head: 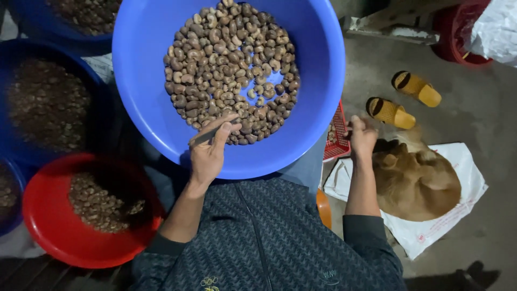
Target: A person sits on the floor and uses a small metal tool to pry open nuts from a large blue bowl, sorting the processed nuts into a red bowl.
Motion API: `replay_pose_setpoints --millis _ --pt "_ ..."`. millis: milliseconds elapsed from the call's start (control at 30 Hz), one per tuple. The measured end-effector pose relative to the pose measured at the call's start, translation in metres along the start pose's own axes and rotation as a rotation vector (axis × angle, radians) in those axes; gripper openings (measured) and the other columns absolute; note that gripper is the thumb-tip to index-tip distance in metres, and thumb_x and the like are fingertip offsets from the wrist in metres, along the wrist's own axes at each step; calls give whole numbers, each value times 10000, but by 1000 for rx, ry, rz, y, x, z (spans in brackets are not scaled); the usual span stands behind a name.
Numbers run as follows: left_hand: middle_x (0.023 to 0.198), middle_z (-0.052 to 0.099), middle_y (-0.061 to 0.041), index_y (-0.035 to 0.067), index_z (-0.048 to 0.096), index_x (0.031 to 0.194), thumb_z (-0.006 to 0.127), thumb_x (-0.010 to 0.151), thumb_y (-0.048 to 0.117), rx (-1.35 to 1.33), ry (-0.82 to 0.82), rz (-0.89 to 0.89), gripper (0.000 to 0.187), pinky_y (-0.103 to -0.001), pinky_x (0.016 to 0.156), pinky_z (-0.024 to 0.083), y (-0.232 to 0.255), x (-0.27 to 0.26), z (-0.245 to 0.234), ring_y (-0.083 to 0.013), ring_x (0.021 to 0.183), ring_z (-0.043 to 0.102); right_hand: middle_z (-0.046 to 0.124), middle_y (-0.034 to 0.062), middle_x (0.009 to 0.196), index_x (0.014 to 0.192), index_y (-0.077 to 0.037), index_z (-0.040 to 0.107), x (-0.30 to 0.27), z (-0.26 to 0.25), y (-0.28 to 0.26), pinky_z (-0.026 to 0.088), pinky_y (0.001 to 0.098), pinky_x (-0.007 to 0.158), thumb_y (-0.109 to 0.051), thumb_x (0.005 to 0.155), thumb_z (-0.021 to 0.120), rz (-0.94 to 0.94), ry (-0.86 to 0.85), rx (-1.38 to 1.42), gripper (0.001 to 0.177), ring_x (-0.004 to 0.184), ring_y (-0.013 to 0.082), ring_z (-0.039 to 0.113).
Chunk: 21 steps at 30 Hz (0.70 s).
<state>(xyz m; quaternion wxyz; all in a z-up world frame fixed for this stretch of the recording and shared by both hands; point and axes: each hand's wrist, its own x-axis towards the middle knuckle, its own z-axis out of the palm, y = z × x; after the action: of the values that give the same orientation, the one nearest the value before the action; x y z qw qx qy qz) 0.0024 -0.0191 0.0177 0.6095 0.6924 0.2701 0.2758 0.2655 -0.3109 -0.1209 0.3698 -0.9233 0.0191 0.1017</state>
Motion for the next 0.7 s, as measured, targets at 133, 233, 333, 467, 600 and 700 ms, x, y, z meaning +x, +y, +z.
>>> replay_pose_setpoints --millis 133,233,333,467,600,700 --pt "1118 818 -247 20 769 1319 541 1188 119 4 -20 -32 281 -703 1043 575 -3 0 -1 -470 1119 771 677 159 873 1412 149 442 15 -23 -56 513 308 504 -103 1119 619 -238 -88 381 425 534 152 592" --pt "1180 787 -281 16 739 1355 516 1200 108 -49 -29 -43 287 -690 994 620 -10 -1 -2 -471 1135 764 709 179 878 1401 42 556 -11 -28 -150 491 309 556 -45 1162 562 -561 -26 471 255 607 153 567" --pt "1151 790 -287 2 731 1351 498 1203 123 -70 -41 -62 301 -691 1000 623 -9 0 -3 -470 1134 767 668 243 1142 1283 47 634 -43 -10 -228 605 431 738 34 1090 567 -795 -76 436 205 847 347 699" --pt "1140 799 -261 13 729 1346 501 1198 124 -41 -36 -55 293 -679 995 631 -5 0 -1 -437 1126 778 741 98 932 1147 -150 673 -47 64 -230 581 528 721 -241 981 686 -922 -450 -217 190 829 388 732" --pt "1082 831 -228 41 782 1280 579 1166 140 -55 34 -25 253 -557 902 669 -8 -2 3 -372 1043 817 766 111 819 1221 -325 660 -19 168 -170 602 542 707 -449 991 527 -908 -682 -878 293 806 395 773" --pt "1124 828 -221 43 794 1264 597 1157 125 -112 70 11 239 -542 885 669 -14 -2 7 -354 1020 829 768 171 946 1377 -304 599 -26 179 -169 598 589 705 -269 961 534 -955 -688 -881 422 828 427 765"
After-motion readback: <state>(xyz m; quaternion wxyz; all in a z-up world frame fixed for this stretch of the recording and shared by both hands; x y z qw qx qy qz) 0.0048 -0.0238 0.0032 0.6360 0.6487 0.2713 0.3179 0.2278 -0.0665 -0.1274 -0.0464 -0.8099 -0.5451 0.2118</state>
